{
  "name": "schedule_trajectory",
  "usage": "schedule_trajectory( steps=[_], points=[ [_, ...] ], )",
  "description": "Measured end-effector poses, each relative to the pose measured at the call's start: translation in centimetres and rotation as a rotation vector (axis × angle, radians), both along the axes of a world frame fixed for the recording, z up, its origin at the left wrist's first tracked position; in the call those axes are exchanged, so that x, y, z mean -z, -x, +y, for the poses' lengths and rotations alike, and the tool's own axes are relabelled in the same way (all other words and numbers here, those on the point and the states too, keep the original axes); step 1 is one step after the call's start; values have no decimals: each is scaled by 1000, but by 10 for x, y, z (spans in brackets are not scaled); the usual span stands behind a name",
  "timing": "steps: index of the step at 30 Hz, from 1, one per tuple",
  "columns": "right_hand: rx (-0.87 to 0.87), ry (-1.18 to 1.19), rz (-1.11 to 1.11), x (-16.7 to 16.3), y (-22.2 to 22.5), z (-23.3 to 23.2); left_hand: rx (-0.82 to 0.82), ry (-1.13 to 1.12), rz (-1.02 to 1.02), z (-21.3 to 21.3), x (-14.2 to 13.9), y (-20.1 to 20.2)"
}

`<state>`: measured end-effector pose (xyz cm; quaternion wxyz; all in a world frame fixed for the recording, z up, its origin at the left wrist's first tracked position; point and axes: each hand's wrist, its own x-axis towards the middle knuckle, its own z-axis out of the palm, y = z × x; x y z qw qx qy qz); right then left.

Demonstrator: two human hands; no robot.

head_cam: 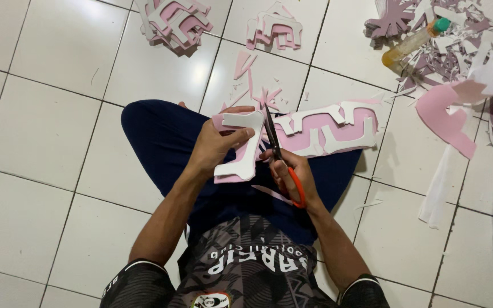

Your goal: The person sits on the floor and uses scissors to trim excess pink and white foam from cut-out letter shapes, working on one letter at a time on their lap and placing finished letters on the floor beside them.

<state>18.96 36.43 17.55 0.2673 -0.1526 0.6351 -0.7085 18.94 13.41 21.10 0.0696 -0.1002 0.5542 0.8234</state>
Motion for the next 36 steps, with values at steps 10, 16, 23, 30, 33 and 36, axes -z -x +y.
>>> schedule_trajectory(
  steps=[10,16,23,30,33,36],
  points=[
    [100,-75,-95,30,7,18,-11,285,-99,-8,24,9],
    [327,18,-140,63,-6,34,-322,-75,-93,26,79,69],
    [472,99,-356,85,-29,38,-351,5,-175,35,135,216],
    [595,-23,-268,70,0,63,424,652,-146,32,138,98],
    [682,-167,-160,57,19,79,733,1075,-191,45,114,44],
    [793,-92,-289,56,42,82,419,698,-150,56,105,26]
  ],
)
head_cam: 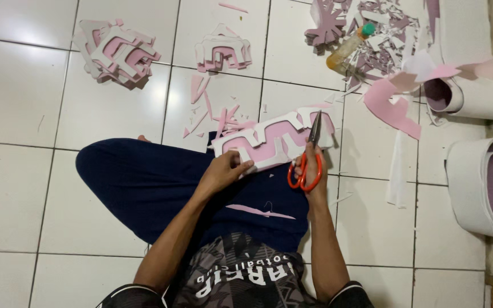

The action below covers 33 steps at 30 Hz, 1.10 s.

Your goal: The person sits on the floor and uses scissors to trim excess pink and white foam from cut-out letter shapes, working on one letter at a time on their lap and placing finished letters on the floor beside them.

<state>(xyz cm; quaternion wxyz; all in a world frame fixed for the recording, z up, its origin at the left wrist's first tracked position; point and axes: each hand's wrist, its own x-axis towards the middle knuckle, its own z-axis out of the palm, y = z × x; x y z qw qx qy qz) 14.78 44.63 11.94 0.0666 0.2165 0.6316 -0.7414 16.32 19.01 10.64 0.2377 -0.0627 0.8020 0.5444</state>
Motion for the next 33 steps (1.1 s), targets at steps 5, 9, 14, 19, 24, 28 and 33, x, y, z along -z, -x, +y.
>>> schedule_trajectory(
  steps=[5,9,14,19,24,28,33],
  points=[
    [88,29,59,12,-4,-9,-332,-975,-9,61,43,-31],
    [77,14,55,15,-6,-10,-345,-698,-121,114,89,6],
    [10,-19,80,11,-38,0,-676,-1013,-103,123,76,42],
    [-183,-48,40,12,-105,-14,-649,-948,-5,91,30,36],
    [-304,116,-139,4,-134,-23,-440,-719,122,77,16,30],
    [-287,119,-101,-2,-121,-27,-639,-971,-65,81,10,23],
    [-314,-1,83,-5,-99,-44,-694,-1028,-30,78,-1,4]
  ],
)
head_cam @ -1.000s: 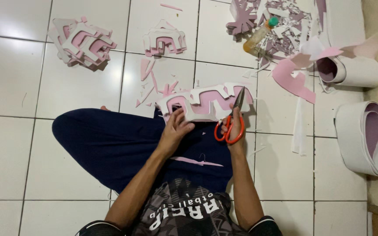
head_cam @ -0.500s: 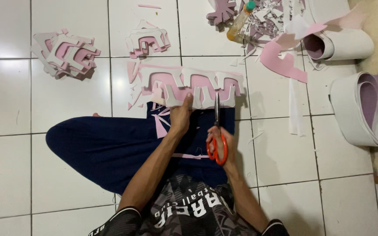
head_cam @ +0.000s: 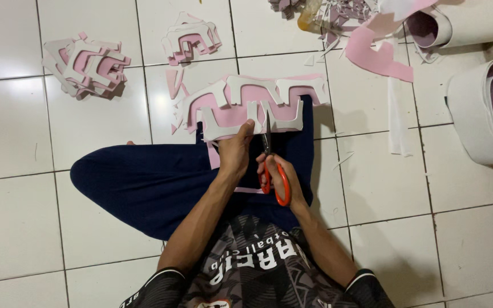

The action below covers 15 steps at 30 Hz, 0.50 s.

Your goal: The person sits on the floor and uses scissors to trim excess pink and white foam from cut-out letter shapes, working on one letter at a time on their lap and placing finished letters on the floor beside them.

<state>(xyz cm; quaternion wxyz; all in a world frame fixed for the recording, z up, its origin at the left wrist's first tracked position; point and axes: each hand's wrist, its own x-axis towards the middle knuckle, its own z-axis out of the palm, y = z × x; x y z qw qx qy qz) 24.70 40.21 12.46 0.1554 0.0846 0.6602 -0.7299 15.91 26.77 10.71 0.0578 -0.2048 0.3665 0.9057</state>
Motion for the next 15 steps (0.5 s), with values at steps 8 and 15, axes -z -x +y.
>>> schedule_trajectory(
  steps=[8,15],
  points=[
    [6,30,38,-8,9,-13,4,-52,-19,-3,0,-14],
    [81,87,-54,-5,9,-13,46,-38,-26,-8,-3,-17]
  ],
)
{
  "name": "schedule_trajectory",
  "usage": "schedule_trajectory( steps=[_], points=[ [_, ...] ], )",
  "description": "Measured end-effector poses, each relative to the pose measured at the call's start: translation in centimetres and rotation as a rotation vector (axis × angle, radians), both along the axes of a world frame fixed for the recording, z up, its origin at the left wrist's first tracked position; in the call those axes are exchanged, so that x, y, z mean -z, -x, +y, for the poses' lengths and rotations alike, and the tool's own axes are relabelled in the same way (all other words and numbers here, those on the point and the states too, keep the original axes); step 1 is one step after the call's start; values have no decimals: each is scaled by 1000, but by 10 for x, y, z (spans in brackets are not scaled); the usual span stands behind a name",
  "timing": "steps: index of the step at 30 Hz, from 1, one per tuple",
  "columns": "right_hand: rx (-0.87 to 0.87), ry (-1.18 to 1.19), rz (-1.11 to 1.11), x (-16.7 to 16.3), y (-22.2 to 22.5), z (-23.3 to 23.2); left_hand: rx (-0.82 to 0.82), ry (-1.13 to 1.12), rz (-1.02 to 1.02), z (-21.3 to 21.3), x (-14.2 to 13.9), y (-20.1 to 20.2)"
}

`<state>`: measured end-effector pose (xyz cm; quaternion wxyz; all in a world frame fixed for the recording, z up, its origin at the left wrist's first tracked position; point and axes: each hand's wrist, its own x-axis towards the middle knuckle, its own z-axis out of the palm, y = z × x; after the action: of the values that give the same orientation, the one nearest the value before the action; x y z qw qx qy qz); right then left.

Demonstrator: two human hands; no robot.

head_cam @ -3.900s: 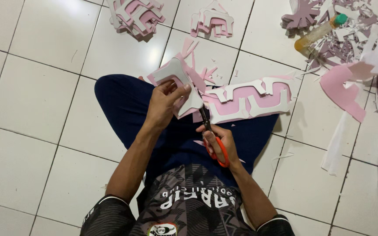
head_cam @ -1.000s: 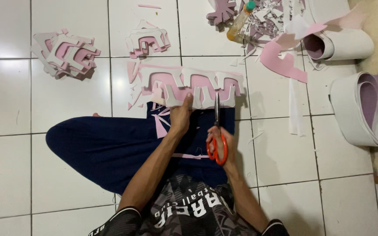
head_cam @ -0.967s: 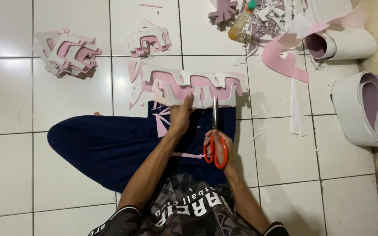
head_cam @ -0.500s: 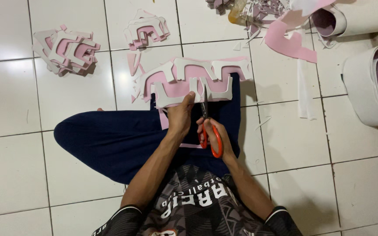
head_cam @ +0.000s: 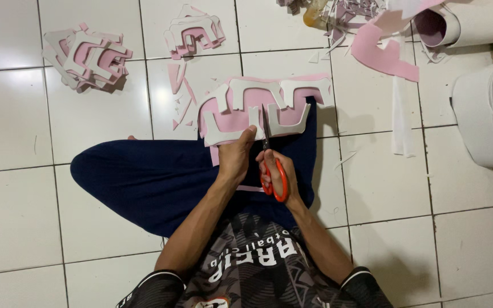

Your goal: The person sits on the floor and uses scissors to trim excess pink and white foam from cut-out letter shapes, working on one letter at a time on their lap and placing finished letters on the floor beside them.

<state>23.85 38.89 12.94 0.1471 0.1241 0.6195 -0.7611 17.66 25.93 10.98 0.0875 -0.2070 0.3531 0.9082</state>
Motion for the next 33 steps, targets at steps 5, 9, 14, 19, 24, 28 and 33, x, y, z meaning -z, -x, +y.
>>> schedule_trajectory(
  steps=[5,9,14,19,24,28,33],
  points=[
    [26,-31,31,3,1,-5,19,-50,-48,-3,3,-3],
    [55,-69,-52,1,3,-7,36,-126,-127,-11,11,2],
    [-42,-9,-37,-12,7,10,185,-311,-107,-35,17,31],
    [-265,-11,-19,-34,13,41,292,-135,-23,-50,8,44],
    [-261,-77,59,-53,23,59,474,185,132,-59,-10,48],
    [-262,-206,71,-69,26,67,547,200,75,-57,-29,60],
    [-148,-552,208,-101,33,90,530,-40,277,-28,-67,100]
  ],
)
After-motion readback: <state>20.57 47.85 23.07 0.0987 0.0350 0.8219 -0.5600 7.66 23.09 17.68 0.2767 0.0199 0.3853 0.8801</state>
